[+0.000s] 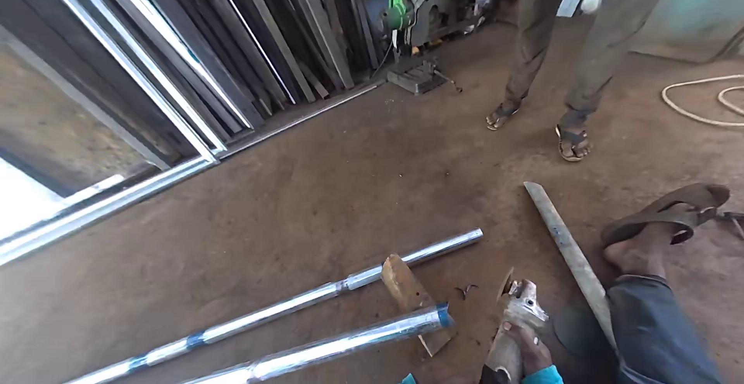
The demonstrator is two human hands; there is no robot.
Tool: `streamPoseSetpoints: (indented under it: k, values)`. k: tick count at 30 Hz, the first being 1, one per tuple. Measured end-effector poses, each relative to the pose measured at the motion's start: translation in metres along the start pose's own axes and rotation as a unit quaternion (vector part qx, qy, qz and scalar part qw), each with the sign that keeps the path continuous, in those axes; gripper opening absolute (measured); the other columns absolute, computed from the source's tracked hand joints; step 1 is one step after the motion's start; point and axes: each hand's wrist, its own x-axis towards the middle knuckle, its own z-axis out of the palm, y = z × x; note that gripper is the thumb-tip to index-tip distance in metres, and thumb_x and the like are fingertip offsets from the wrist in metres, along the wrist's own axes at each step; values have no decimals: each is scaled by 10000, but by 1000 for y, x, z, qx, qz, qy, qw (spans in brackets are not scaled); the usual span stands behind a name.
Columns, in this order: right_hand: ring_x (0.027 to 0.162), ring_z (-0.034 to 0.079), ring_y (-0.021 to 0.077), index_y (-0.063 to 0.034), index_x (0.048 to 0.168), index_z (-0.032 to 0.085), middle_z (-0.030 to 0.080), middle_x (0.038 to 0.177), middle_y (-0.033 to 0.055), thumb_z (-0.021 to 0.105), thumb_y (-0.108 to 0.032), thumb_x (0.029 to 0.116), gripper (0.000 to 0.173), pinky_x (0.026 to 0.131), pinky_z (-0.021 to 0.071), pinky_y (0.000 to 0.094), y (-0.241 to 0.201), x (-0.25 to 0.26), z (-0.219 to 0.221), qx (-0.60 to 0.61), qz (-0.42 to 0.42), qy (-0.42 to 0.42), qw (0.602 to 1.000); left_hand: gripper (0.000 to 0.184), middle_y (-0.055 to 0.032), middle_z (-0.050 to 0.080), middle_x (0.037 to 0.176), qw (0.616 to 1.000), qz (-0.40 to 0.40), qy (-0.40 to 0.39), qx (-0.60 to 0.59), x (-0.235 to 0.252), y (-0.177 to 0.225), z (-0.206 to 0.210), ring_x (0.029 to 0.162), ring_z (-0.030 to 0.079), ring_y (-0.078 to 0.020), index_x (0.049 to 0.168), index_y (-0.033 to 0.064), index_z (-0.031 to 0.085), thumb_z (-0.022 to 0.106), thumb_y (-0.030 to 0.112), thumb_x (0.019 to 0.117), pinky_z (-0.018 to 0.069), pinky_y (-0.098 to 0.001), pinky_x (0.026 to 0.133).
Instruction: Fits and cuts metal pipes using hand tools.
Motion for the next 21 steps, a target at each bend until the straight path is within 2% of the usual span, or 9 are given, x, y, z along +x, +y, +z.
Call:
streamPoseSetpoints:
  k: [2, 3, 4, 6, 7, 8, 13, 17, 21]
  values:
    - [784, 689, 166, 103, 1198, 573, 698, 925, 155, 774, -136, 818, 492, 724, 596, 358, 0, 14, 3, -45, 1, -1, 999, 635, -152, 721, 1243, 985, -132, 76, 83, -22, -3, -5, 1180, 679, -344, 1298, 162, 690, 755, 582, 827, 535, -526, 1025]
    - [894, 689, 208, 103, 1283, 536, 688, 1041, 196, 803, -136, 778, 619, 803, 590, 386, -4, 24, 1, -85, -2, -21, 996, 657, -184, 702, 1287, 960, -225, 101, 131, -33, -7, -13, 1239, 643, -385, 1283, 130, 707, 776, 539, 774, 485, -571, 1077]
    - [1058, 661, 257, 98, 1384, 480, 653, 1199, 241, 839, -143, 747, 769, 929, 552, 416, -9, 32, -1, -137, -5, -47, 989, 724, -240, 670, 1316, 923, -338, 75, 170, -42, -10, -25, 1274, 601, -448, 1294, 68, 697, 825, 463, 701, 435, -624, 1104]
    - [1163, 634, 281, 83, 1415, 459, 630, 1275, 248, 903, -151, 693, 879, 1013, 514, 428, -22, 42, 0, -224, -13, -85, 971, 759, -203, 577, 1454, 809, -549, -106, 180, -53, -29, -41, 1382, 510, -407, 1454, 98, 566, 760, 485, 831, 339, -594, 1181]
    - [1165, 634, 278, 72, 1417, 457, 634, 1270, 237, 920, -171, 667, 914, 1014, 515, 428, -25, 46, 3, -249, -20, -101, 963, 700, -178, 606, 1425, 779, -584, -142, 180, -57, -41, -40, 1341, 555, -381, 1461, 120, 560, 731, 450, 867, 392, -572, 1145]
    - [1169, 631, 276, 61, 1432, 440, 629, 1278, 231, 928, -191, 645, 960, 1017, 513, 429, -24, 48, 6, -261, -28, -118, 958, 633, -181, 668, 1341, 772, -591, -138, 189, -59, -49, -39, 1255, 629, -382, 1398, 105, 621, 747, 388, 845, 470, -569, 1072]
    - [1110, 663, 271, 90, 1417, 432, 655, 1223, 229, 920, -231, 574, 1026, 986, 540, 430, 5, 31, 14, -240, -66, -171, 953, 681, -138, 634, 1406, 677, -677, -272, 95, -23, -66, -67, 1291, 610, -362, 1444, 154, 567, 729, 463, 859, 488, -601, 1050]
    - [1185, 644, 295, 100, 1456, 393, 641, 1282, 240, 919, -247, 635, 1035, 1063, 491, 440, 8, 18, 23, -322, -57, -192, 925, 694, -151, 637, 1397, 652, -684, -320, 66, -17, -74, -74, 1290, 605, -378, 1449, 165, 555, 740, 456, 846, 471, -640, 1043]
    - [1151, 664, 305, 81, 1447, 412, 668, 1238, 224, 918, -305, 622, 1042, 1038, 507, 465, 8, 17, 29, -364, -73, -185, 910, 682, -163, 651, 1366, 651, -676, -341, 54, -13, -82, -79, 1283, 604, -381, 1423, 157, 576, 763, 436, 831, 463, -640, 1049]
